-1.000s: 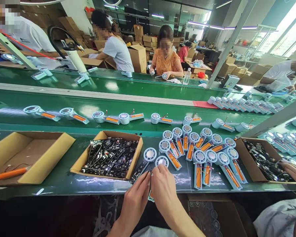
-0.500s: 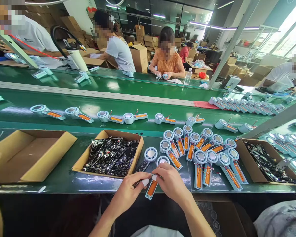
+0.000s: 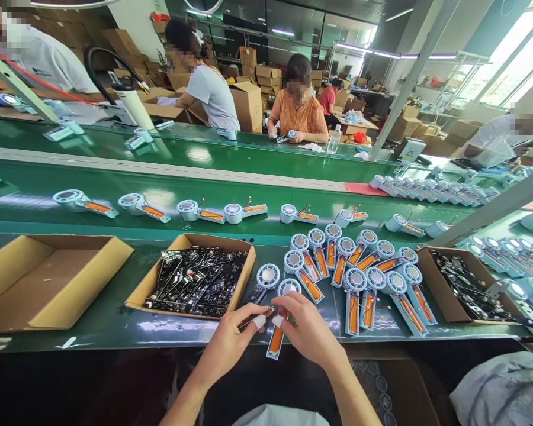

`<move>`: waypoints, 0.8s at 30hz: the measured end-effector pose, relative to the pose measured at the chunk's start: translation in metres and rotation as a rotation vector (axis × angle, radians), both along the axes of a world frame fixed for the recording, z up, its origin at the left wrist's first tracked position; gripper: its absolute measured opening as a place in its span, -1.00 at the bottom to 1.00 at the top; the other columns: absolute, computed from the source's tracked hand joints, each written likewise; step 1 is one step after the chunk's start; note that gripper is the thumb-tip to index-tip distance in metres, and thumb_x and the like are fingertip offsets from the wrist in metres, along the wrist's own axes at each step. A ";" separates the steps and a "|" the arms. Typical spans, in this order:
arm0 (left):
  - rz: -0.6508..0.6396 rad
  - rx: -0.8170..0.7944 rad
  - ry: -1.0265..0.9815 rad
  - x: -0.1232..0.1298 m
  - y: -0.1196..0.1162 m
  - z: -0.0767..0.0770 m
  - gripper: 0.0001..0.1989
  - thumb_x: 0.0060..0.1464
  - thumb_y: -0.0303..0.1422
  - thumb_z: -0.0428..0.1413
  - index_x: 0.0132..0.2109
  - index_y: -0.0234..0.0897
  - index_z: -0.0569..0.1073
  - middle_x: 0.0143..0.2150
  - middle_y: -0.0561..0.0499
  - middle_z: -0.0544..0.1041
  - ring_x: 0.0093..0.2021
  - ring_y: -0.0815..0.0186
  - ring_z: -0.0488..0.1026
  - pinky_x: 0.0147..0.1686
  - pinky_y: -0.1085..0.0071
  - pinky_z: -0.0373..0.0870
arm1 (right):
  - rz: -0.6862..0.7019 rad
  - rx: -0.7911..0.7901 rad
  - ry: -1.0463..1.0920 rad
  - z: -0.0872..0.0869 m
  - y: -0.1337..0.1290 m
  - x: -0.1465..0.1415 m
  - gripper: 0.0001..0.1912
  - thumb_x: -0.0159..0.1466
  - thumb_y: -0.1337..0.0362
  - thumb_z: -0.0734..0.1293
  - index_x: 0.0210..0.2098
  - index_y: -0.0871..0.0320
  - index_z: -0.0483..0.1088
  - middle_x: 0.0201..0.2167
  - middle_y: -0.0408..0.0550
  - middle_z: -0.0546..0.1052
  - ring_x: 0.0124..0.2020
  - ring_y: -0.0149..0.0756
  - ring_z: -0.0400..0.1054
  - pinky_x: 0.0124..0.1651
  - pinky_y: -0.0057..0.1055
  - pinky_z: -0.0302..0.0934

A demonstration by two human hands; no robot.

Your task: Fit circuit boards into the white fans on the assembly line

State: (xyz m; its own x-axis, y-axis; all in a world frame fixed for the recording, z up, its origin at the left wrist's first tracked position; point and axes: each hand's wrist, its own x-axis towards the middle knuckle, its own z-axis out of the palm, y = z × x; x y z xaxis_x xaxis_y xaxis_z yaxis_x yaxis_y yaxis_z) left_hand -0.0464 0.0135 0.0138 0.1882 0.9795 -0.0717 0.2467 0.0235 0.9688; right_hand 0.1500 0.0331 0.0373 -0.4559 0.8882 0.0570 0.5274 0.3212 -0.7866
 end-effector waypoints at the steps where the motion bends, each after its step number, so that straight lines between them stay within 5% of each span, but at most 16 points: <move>1: 0.011 -0.013 -0.001 0.002 0.000 0.001 -0.75 0.19 -0.33 0.05 -0.09 -0.21 0.59 -0.21 -0.02 0.65 -0.34 0.27 0.57 -0.23 0.38 0.54 | -0.028 -0.041 0.029 0.001 -0.002 0.001 -0.73 0.36 0.33 0.27 0.02 0.09 0.48 -0.23 -0.04 0.50 -0.27 -0.26 0.37 -0.21 -0.37 0.27; 5: 0.019 0.028 0.018 0.009 -0.011 0.010 -0.76 0.23 -0.30 0.02 -0.07 -0.21 0.55 -0.17 -0.05 0.65 -0.24 0.22 0.59 -0.18 0.36 0.52 | -0.196 -0.223 0.123 -0.006 -0.013 -0.003 -0.63 0.40 0.07 0.24 0.02 0.16 0.49 -0.40 -0.07 0.49 -0.39 -0.28 0.34 -0.34 -0.39 0.22; 9: -0.131 0.091 0.052 0.011 -0.024 0.017 -0.70 0.33 -0.28 -0.09 0.04 -0.12 0.50 -0.05 -0.04 0.63 -0.03 0.19 0.56 -0.02 0.34 0.45 | -0.284 -0.376 0.309 -0.017 -0.020 -0.002 -0.58 0.33 -0.04 0.31 -0.08 0.18 0.49 -0.47 -0.13 0.45 -0.47 -0.33 0.31 -0.39 -0.41 0.24; 13: -0.014 0.000 0.098 0.014 -0.019 0.002 -0.76 0.27 -0.26 -0.01 -0.03 -0.18 0.48 -0.10 -0.07 0.61 -0.13 0.19 0.54 -0.06 0.29 0.45 | -0.274 -0.551 0.623 -0.022 -0.019 0.004 -0.61 0.28 -0.07 0.35 -0.27 0.17 0.43 -0.48 -0.17 0.42 -0.54 -0.42 0.27 -0.45 -0.47 0.24; 17: -0.015 -0.078 0.118 0.029 -0.008 -0.018 -0.72 0.11 -0.22 0.16 -0.07 -0.25 0.50 -0.20 -0.06 0.62 -0.33 0.23 0.48 -0.24 0.30 0.44 | -0.218 -0.589 0.711 -0.023 -0.020 0.004 -0.62 0.29 -0.06 0.36 -0.35 0.16 0.36 -0.60 -0.27 0.31 -0.64 -0.51 0.13 -0.56 -0.54 0.14; 24: -0.178 -0.324 -0.493 0.043 -0.008 -0.015 -0.62 0.04 -0.10 0.23 -0.11 -0.28 0.51 -0.12 -0.11 0.62 -0.05 0.11 0.53 -0.01 0.24 0.41 | -0.023 -0.513 0.600 -0.011 -0.032 0.007 -0.64 0.34 -0.04 0.33 -0.28 0.16 0.37 -0.50 -0.19 0.36 -0.52 -0.46 0.20 -0.44 -0.50 0.18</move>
